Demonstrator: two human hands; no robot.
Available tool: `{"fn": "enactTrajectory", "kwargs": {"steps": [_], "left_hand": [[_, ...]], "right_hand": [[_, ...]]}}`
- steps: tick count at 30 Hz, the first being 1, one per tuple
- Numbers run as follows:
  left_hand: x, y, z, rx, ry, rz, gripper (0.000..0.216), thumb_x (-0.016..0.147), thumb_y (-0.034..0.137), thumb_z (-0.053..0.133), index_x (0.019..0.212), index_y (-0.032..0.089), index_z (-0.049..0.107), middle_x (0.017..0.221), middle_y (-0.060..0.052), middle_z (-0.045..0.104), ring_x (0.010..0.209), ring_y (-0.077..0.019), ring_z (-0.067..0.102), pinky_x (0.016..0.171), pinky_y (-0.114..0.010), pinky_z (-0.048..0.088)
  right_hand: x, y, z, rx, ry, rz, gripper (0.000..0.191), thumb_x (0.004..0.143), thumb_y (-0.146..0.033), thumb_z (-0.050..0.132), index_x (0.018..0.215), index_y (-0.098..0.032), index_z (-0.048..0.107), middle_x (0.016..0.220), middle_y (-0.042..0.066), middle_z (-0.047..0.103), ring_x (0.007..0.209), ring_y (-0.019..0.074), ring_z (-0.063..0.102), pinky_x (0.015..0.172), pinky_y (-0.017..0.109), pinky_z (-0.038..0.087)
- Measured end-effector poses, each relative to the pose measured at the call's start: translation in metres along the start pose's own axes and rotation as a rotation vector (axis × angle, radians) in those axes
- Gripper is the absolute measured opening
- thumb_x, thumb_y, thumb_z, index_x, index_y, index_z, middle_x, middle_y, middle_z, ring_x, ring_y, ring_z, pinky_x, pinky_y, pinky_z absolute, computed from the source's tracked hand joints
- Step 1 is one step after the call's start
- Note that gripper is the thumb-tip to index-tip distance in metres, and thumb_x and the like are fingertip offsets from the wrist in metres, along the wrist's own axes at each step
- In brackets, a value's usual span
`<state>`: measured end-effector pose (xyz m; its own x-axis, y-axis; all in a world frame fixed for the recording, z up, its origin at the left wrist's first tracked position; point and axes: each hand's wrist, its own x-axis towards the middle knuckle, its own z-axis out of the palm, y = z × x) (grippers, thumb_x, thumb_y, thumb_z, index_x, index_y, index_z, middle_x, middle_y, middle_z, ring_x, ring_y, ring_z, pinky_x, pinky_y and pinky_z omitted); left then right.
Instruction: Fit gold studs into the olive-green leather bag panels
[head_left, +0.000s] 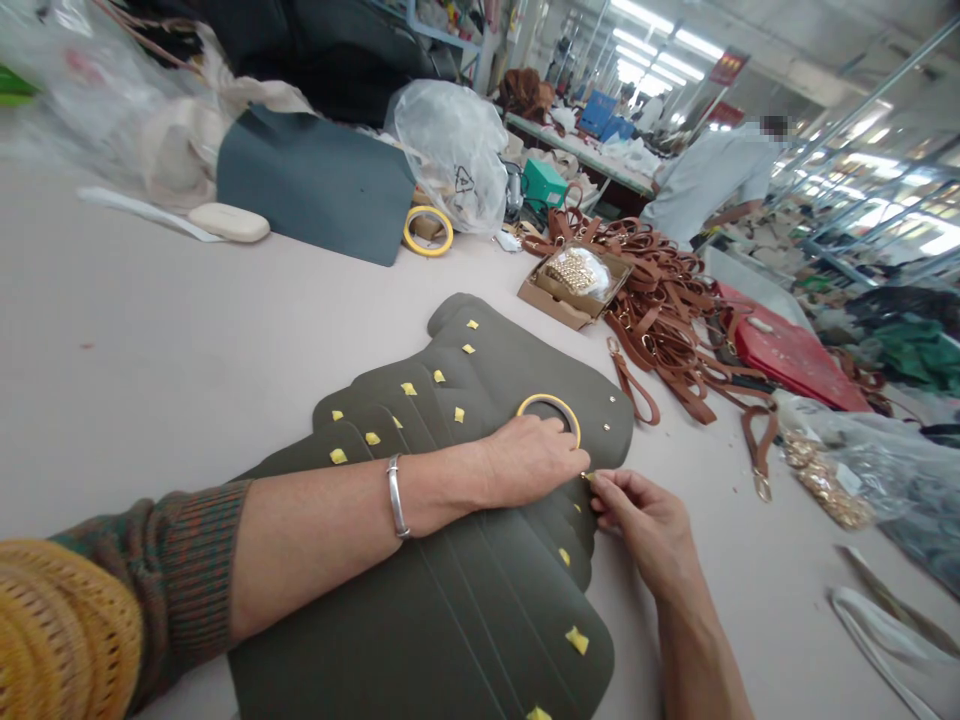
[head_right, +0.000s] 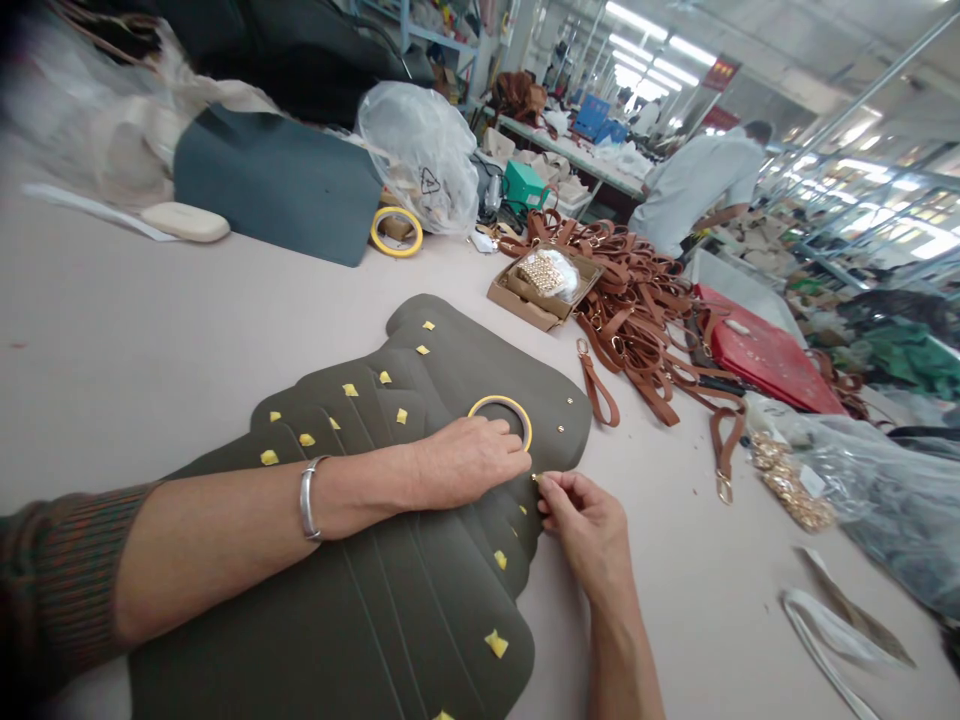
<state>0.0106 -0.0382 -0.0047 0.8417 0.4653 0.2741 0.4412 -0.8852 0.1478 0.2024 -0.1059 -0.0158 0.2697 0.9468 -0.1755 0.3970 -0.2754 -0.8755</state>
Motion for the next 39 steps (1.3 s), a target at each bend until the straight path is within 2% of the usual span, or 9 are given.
{"fn": "enactTrajectory", "kwargs": {"steps": [8, 13, 15, 18, 21, 23, 27, 34, 39], "left_hand": [[0.000, 0.000, 0.001, -0.041, 0.011, 0.012, 0.012, 0.089, 0.011, 0.048, 0.083, 0.016, 0.058, 0.090, -0.007, 0.066, 0.084, -0.0209, 0.059, 0.067, -0.033, 0.047], [0.000, 0.001, 0.000, -0.039, 0.015, 0.002, 0.012, 0.090, 0.012, 0.047, 0.086, 0.017, 0.058, 0.091, -0.007, 0.066, 0.083, -0.0209, 0.059, 0.065, -0.032, 0.047], [0.000, 0.000, 0.000, -0.033, 0.023, 0.000, 0.012, 0.090, 0.013, 0.047, 0.086, 0.016, 0.058, 0.090, -0.007, 0.066, 0.083, -0.0210, 0.059, 0.064, -0.032, 0.046], [-0.001, 0.000, 0.001, -0.026, 0.032, 0.002, 0.011, 0.089, 0.012, 0.049, 0.085, 0.016, 0.058, 0.089, -0.007, 0.065, 0.083, -0.0210, 0.059, 0.064, -0.031, 0.046], [-0.001, -0.001, 0.003, -0.030, 0.038, 0.006, 0.010, 0.088, 0.012, 0.049, 0.087, 0.017, 0.058, 0.089, -0.007, 0.065, 0.083, -0.0209, 0.060, 0.065, -0.032, 0.045], [-0.001, -0.002, 0.003, -0.031, 0.044, 0.006, 0.009, 0.088, 0.012, 0.050, 0.088, 0.017, 0.058, 0.090, -0.007, 0.066, 0.084, -0.0214, 0.060, 0.066, -0.033, 0.045], [0.000, -0.004, 0.002, -0.035, 0.017, 0.011, 0.009, 0.087, 0.012, 0.050, 0.088, 0.016, 0.058, 0.089, -0.008, 0.066, 0.084, -0.0226, 0.062, 0.068, -0.034, 0.045], [0.002, -0.007, -0.001, -0.039, 0.005, 0.012, 0.010, 0.087, 0.014, 0.049, 0.094, 0.015, 0.056, 0.090, -0.008, 0.067, 0.081, -0.0246, 0.065, 0.064, -0.034, 0.047], [0.005, -0.010, -0.013, -0.123, -0.019, 0.001, 0.013, 0.093, 0.021, 0.045, 0.095, 0.015, 0.056, 0.092, -0.008, 0.067, 0.086, -0.0227, 0.064, 0.072, -0.032, 0.048]], "right_hand": [[-0.002, -0.006, 0.009, -0.406, 0.081, -0.153, 0.037, 0.076, -0.052, 0.059, 0.079, -0.018, 0.073, 0.063, 0.004, 0.068, 0.056, 0.0172, 0.059, 0.053, 0.027, 0.044], [-0.001, -0.011, 0.015, -0.529, 0.142, -0.267, 0.032, 0.076, -0.048, 0.054, 0.073, -0.022, 0.071, 0.066, 0.005, 0.071, 0.058, 0.0202, 0.063, 0.057, 0.030, 0.046], [-0.001, -0.008, 0.013, -0.531, 0.179, -0.263, 0.033, 0.076, -0.050, 0.057, 0.084, -0.022, 0.072, 0.064, 0.004, 0.070, 0.058, 0.0206, 0.064, 0.059, 0.031, 0.047], [-0.003, -0.003, 0.007, -0.413, 0.198, -0.149, 0.047, 0.072, -0.055, 0.063, 0.103, -0.019, 0.066, 0.058, 0.001, 0.066, 0.052, 0.0196, 0.062, 0.055, 0.031, 0.048], [-0.007, 0.000, 0.003, -0.306, 0.098, -0.065, 0.044, 0.076, -0.059, 0.059, 0.092, -0.018, 0.068, 0.064, 0.004, 0.069, 0.057, 0.0197, 0.063, 0.054, 0.030, 0.048], [-0.010, 0.000, 0.003, -0.386, 0.091, -0.118, 0.040, 0.077, -0.057, 0.058, 0.082, -0.020, 0.070, 0.070, 0.005, 0.071, 0.062, 0.0205, 0.064, 0.058, 0.030, 0.048], [-0.008, -0.003, 0.010, -0.542, 0.148, -0.231, 0.034, 0.079, -0.051, 0.055, 0.078, -0.022, 0.074, 0.076, 0.006, 0.074, 0.067, 0.0223, 0.065, 0.065, 0.032, 0.046], [-0.002, -0.009, 0.020, -0.665, 0.172, -0.259, 0.030, 0.083, -0.048, 0.051, 0.079, -0.024, 0.070, 0.063, 0.000, 0.065, 0.058, 0.0165, 0.058, 0.059, 0.027, 0.038], [-0.002, -0.014, 0.018, -0.691, 0.099, -0.162, 0.028, 0.081, -0.046, 0.051, 0.072, -0.024, 0.065, 0.054, -0.003, 0.057, 0.053, 0.0145, 0.053, 0.054, 0.026, 0.033]]}}
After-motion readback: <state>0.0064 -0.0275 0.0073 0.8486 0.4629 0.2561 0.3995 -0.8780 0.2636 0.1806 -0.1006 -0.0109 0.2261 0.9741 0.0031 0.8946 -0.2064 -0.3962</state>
